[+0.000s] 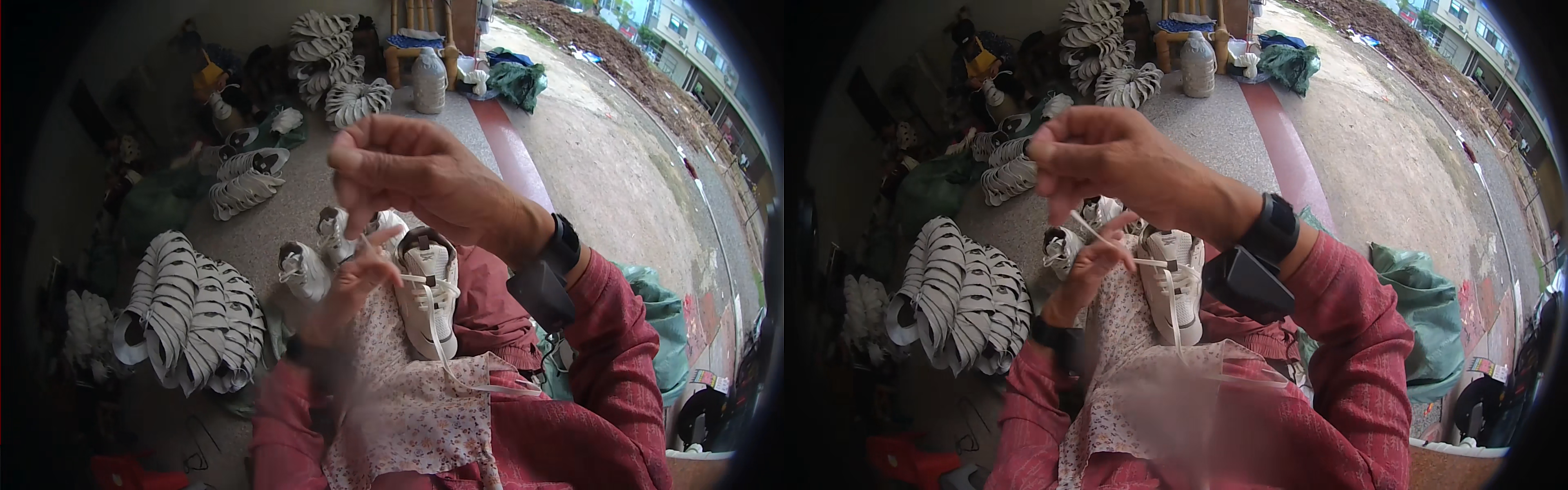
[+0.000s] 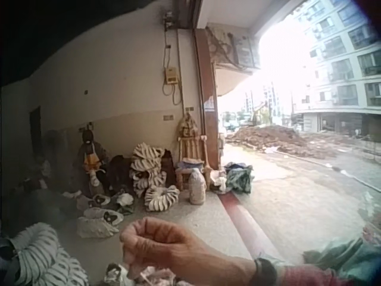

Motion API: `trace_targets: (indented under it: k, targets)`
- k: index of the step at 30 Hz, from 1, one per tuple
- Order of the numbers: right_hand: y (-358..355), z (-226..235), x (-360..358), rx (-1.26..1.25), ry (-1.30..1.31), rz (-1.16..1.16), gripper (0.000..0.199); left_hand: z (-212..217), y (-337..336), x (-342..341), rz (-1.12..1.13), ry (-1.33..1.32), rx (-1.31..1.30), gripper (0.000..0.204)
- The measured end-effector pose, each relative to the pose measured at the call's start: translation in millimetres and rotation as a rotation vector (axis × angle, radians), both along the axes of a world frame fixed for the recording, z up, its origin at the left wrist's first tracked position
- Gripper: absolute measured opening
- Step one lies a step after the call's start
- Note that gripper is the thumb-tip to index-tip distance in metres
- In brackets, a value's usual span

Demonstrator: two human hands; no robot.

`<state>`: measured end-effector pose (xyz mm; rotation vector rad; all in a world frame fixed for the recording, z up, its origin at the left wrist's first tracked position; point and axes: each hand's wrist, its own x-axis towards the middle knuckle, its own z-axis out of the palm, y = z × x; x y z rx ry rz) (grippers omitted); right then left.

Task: The person sits on the floor and laces a white sneaker by hand. They thread the laces through the eyelets, pull them tight, and tie a knot to secure the shoe.

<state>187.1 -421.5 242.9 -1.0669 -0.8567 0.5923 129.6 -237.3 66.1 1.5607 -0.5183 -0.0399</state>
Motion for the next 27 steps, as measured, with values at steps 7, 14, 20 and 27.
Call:
trace_targets:
  k: [7,14,20,27]
  targets:
    - [-35.6,-25.9,29.5,-0.191,-0.299,-0.306,0.026,-9.7,98.7,-8.6,0.442,0.241,-0.465,0.031]
    - [-105.2,-163.9,38.8,-0.726,-0.689,-0.505,0.022,-85.8,126.3,-29.1,0.642,0.482,0.551,0.026]
    - [-91.8,-196.7,42.6,-0.659,-0.537,-0.319,0.034,-16.9,4.2,-41.6,0.348,0.009,0.531,0.024]
    - [-85.2,-199.7,52.9,-0.798,-0.568,-0.248,0.055,-9.1,-65.8,-10.7,0.198,-0.420,0.754,0.024]
